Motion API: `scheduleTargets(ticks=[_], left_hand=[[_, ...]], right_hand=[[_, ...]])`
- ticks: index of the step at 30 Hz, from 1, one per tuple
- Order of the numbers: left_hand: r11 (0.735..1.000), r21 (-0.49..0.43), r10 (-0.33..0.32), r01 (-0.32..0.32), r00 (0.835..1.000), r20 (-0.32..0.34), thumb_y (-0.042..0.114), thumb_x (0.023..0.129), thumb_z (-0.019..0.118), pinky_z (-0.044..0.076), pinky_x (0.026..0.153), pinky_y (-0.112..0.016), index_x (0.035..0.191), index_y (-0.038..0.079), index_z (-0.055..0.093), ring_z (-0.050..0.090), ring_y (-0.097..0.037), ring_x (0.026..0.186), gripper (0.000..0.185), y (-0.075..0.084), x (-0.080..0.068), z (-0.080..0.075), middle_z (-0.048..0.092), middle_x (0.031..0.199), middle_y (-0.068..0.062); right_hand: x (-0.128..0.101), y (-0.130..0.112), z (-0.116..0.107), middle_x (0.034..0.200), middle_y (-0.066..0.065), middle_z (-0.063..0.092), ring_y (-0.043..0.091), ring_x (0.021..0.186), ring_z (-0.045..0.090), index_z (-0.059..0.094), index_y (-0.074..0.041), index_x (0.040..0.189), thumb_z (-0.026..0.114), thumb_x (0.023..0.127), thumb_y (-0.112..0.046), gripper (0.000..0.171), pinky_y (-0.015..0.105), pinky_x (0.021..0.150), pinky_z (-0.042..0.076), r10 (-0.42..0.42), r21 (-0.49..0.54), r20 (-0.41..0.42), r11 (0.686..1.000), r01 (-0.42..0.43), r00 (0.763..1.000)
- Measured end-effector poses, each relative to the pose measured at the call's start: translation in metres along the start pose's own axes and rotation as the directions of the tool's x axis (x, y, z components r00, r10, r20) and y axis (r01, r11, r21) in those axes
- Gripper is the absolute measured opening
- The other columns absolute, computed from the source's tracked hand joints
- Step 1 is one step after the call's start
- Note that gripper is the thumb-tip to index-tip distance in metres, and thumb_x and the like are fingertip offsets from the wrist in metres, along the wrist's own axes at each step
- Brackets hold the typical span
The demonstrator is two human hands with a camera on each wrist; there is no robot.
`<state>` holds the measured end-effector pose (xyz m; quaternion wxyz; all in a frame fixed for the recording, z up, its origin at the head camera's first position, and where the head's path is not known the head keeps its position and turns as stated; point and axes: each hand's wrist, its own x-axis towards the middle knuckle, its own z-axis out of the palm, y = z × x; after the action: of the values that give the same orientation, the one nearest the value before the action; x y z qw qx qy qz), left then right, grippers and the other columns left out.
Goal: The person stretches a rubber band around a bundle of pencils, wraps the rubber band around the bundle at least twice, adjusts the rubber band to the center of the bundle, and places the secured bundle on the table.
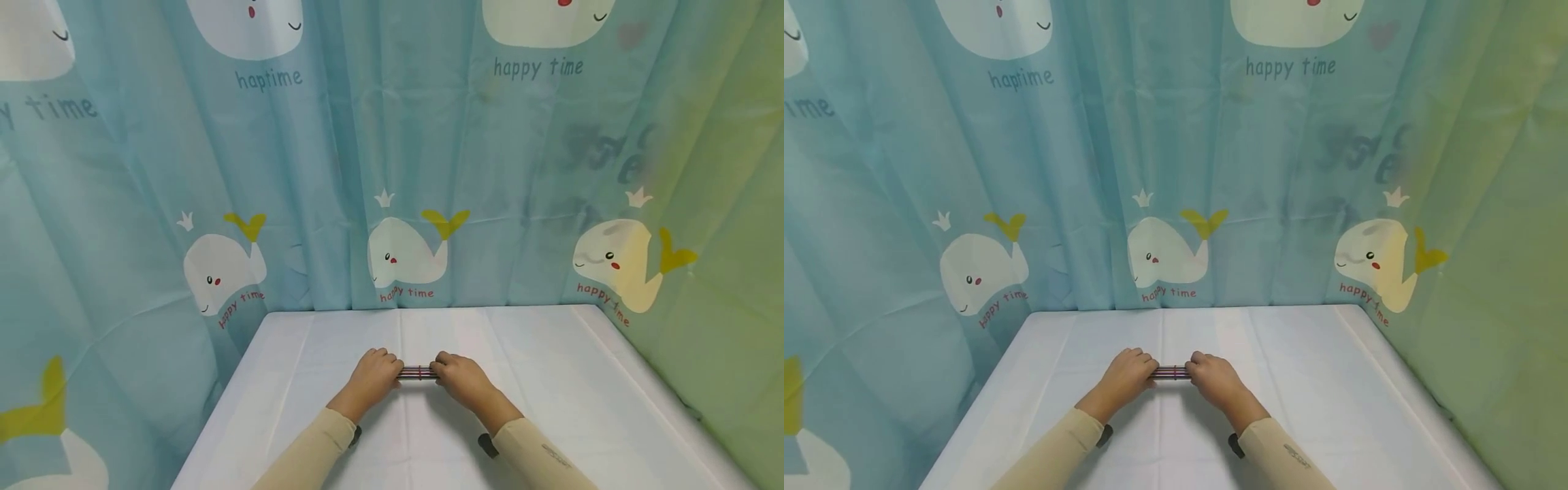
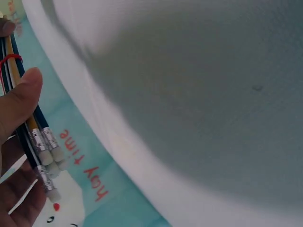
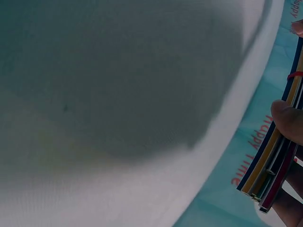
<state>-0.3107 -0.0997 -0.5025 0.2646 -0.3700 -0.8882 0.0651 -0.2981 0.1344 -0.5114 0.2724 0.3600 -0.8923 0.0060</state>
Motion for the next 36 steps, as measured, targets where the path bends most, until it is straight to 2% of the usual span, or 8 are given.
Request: scheduleTargets(ticks=[11, 17, 22, 27, 29, 31, 34, 36], left_hand=[[0.995, -0.077, -0.049, 0.061, 0.986, 0.160, 0.043, 0.063, 0.083, 0.046, 0.054, -0.027, 0.081, 0.018, 0.069, 0.055, -0.011, 0.062, 0.034, 0.001, -0.005, 0.015, 0.058, 0.070, 0.007], [0.963, -0.228, -0.067, 0.144, 0.947, 0.314, 0.039, 0.067, 0.084, 0.042, 0.056, -0.025, 0.078, 0.019, 0.068, 0.045, -0.004, 0.059, 0.028, -0.003, -0.005, 0.021, 0.050, 0.066, 0.013], [0.867, -0.394, -0.120, 0.304, 0.896, 0.427, 0.037, 0.071, 0.083, 0.046, 0.068, -0.025, 0.090, 0.019, 0.072, 0.049, -0.002, 0.068, 0.028, -0.011, -0.006, 0.027, 0.056, 0.075, 0.016], [0.708, -0.566, -0.165, 0.422, 0.878, 0.449, 0.039, 0.073, 0.082, 0.048, 0.078, -0.030, 0.102, 0.015, 0.073, 0.055, -0.005, 0.080, 0.038, -0.019, -0.011, 0.032, 0.063, 0.087, 0.013], [0.617, -0.642, -0.195, 0.455, 0.879, 0.436, 0.038, 0.080, 0.078, 0.049, 0.079, -0.034, 0.104, 0.011, 0.072, 0.057, -0.010, 0.083, 0.037, -0.021, -0.014, 0.033, 0.065, 0.090, 0.008], [0.525, -0.694, -0.250, 0.492, 0.869, 0.427, 0.038, 0.089, 0.070, 0.049, 0.083, -0.038, 0.107, 0.010, 0.071, 0.060, -0.014, 0.090, 0.034, -0.022, -0.017, 0.034, 0.066, 0.095, 0.005], [0.365, -0.767, -0.352, 0.529, 0.840, 0.412, 0.036, 0.099, 0.055, 0.048, 0.088, -0.045, 0.109, 0.004, 0.070, 0.062, -0.023, 0.099, 0.037, -0.024, -0.020, 0.037, 0.068, 0.100, -0.002], [0.240, -0.809, -0.417, 0.536, 0.810, 0.413, 0.039, 0.102, 0.046, 0.047, 0.091, -0.045, 0.113, -0.001, 0.067, 0.062, -0.027, 0.105, 0.046, -0.024, -0.021, 0.040, 0.068, 0.105, -0.007]], right_hand=[[0.005, -0.005, 0.016, 0.088, -0.003, 0.062, 0.013, 0.073, 0.063, 0.073, -0.014, 0.093, 0.081, 0.075, -0.010, 0.021, 0.025, 0.065, 0.051, 0.044, 0.057, 0.199, 0.997, -0.056, 0.979], [0.003, -0.005, 0.020, 0.088, -0.006, 0.062, 0.007, 0.073, 0.060, 0.073, -0.014, 0.091, 0.083, 0.072, -0.012, 0.022, 0.022, 0.067, 0.050, 0.020, 0.157, 0.257, 0.986, -0.062, 0.966], [0.002, -0.004, 0.021, 0.088, -0.006, 0.061, 0.007, 0.074, 0.060, 0.072, -0.014, 0.090, 0.082, 0.074, -0.013, 0.019, 0.022, 0.068, 0.050, 0.017, 0.213, 0.253, 0.974, -0.073, 0.967], [0.000, 0.000, 0.022, 0.095, -0.004, 0.064, 0.013, 0.086, 0.064, 0.073, -0.011, 0.102, 0.079, 0.080, -0.019, 0.024, 0.030, 0.079, 0.051, 0.105, 0.301, 0.292, 0.934, -0.195, 0.951], [-0.002, 0.003, 0.023, 0.100, -0.002, 0.067, 0.018, 0.094, 0.065, 0.072, -0.008, 0.107, 0.074, 0.085, -0.024, 0.027, 0.036, 0.084, 0.051, 0.197, 0.375, 0.316, 0.873, -0.313, 0.928], [-0.005, 0.006, 0.025, 0.105, 0.001, 0.069, 0.023, 0.102, 0.064, 0.072, -0.006, 0.110, 0.068, 0.091, -0.029, 0.031, 0.042, 0.089, 0.049, 0.318, 0.466, 0.324, 0.766, -0.443, 0.891], [-0.009, 0.010, 0.028, 0.110, 0.007, 0.069, 0.029, 0.110, 0.062, 0.071, -0.003, 0.113, 0.055, 0.099, -0.034, 0.037, 0.047, 0.095, 0.045, 0.511, 0.608, 0.313, 0.540, -0.582, 0.801], [-0.009, 0.011, 0.024, 0.115, 0.015, 0.067, 0.035, 0.115, 0.059, 0.067, 0.004, 0.115, 0.045, 0.103, -0.033, 0.044, 0.049, 0.098, 0.042, 0.592, 0.720, 0.308, 0.366, -0.589, 0.745]])
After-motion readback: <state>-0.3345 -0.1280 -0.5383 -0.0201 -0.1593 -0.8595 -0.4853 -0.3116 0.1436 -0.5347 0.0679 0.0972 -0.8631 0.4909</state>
